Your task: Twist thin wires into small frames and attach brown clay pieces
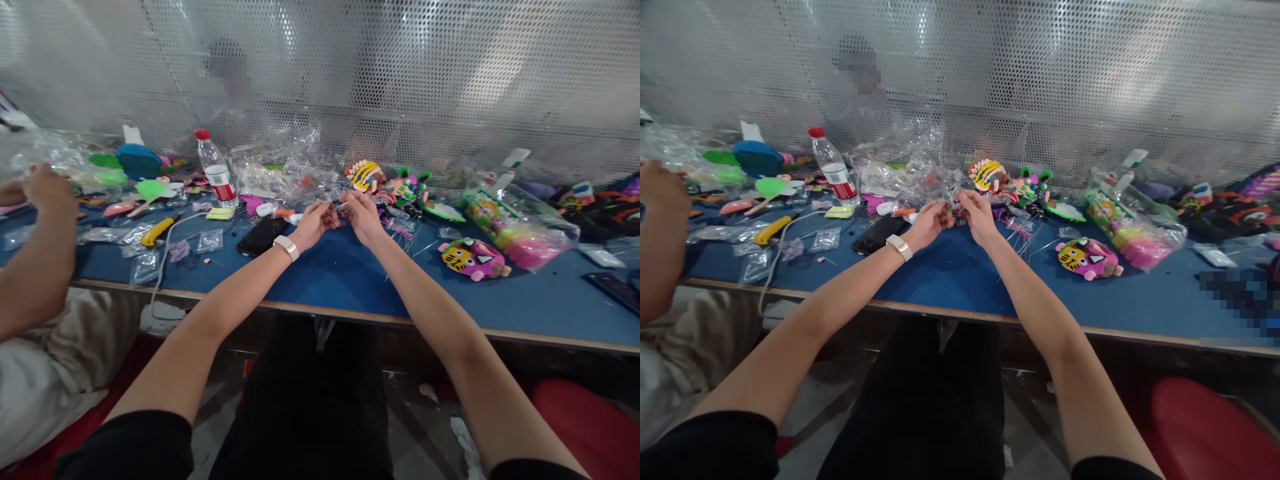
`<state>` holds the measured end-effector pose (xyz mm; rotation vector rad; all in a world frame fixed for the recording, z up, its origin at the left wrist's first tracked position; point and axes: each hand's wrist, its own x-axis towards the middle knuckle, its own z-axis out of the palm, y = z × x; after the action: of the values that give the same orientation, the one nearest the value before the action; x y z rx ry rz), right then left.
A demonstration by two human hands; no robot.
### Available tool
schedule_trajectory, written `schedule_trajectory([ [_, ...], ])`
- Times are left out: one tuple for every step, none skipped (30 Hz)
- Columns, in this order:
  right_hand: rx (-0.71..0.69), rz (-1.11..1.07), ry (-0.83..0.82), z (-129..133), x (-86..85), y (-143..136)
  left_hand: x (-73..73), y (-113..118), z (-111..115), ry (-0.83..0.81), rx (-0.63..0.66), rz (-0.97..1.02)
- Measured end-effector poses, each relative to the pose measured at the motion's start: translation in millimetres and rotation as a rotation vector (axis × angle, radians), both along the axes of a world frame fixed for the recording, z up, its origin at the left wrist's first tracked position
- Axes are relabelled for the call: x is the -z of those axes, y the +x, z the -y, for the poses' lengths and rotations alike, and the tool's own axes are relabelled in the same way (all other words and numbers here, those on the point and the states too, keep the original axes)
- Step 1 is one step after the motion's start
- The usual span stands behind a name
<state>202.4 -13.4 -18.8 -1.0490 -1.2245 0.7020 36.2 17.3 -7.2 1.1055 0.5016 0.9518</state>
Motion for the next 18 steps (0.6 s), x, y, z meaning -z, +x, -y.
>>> schedule_trajectory([
  [-0.014, -0.007, -0.008, 2.0, -1.5, -1.8, -1.3, 0.0, 1.1, -0.006, 0.006, 0.011],
  [-0.029, -0.020, -0.014, 3.9, -2.9, -3.1, -2.1, -0.1, 2.0, -0.008, 0.015, 0.024],
  [-0.048, -0.036, -0.018, 5.7, -4.1, -4.0, -2.4, -0.1, 2.6, -0.008, 0.025, 0.037],
  [-0.070, -0.050, -0.019, 7.1, -5.0, -4.4, -2.3, -0.2, 2.9, -0.007, 0.037, 0.050],
  [-0.092, -0.059, -0.017, 8.4, -5.9, -4.4, -2.1, -0.4, 3.0, -0.008, 0.047, 0.061],
  [-0.110, -0.060, -0.016, 9.4, -6.6, -4.1, -1.8, -0.6, 2.9, -0.010, 0.055, 0.068],
  [-0.121, -0.056, -0.017, 10.1, -7.3, -3.8, -1.6, -0.8, 2.8, -0.014, 0.059, 0.069],
  [-0.123, -0.050, -0.019, 10.7, -8.0, -3.4, -1.6, -1.1, 2.7, -0.018, 0.062, 0.066],
  [-0.117, -0.045, -0.022, 11.2, -8.5, -3.1, -1.7, -1.5, 2.7, -0.018, 0.064, 0.062],
  [-0.107, -0.041, -0.025, 11.5, -9.0, -2.9, -2.0, -1.8, 2.8, -0.016, 0.065, 0.061],
  [-0.099, -0.037, -0.027, 11.7, -9.4, -2.6, -2.6, -2.1, 3.1, -0.013, 0.066, 0.062],
  [-0.094, -0.031, -0.026, 11.8, -9.5, -2.3, -3.2, -2.3, 3.4, -0.009, 0.066, 0.063],
  [-0.093, -0.020, -0.024, 11.7, -9.5, -1.9, -4.0, -2.5, 3.8, -0.006, 0.066, 0.064],
  [-0.096, -0.007, -0.021, 11.5, -9.1, -1.4, -4.7, -2.7, 4.2, -0.005, 0.065, 0.061],
  [-0.101, 0.005, -0.016, 11.0, -8.5, -0.7, -5.4, -2.8, 4.7, -0.004, 0.062, 0.058],
  [-0.106, 0.012, -0.011, 10.4, -7.6, 0.0, -6.0, -2.8, 5.1, -0.002, 0.061, 0.054],
  [-0.110, 0.014, -0.004, 9.4, -6.4, 0.8, -6.4, -2.6, 5.6, 0.000, 0.061, 0.051],
  [-0.115, 0.011, 0.002, 8.2, -5.0, 1.6, -6.5, -2.3, 6.1, 0.004, 0.061, 0.051],
])
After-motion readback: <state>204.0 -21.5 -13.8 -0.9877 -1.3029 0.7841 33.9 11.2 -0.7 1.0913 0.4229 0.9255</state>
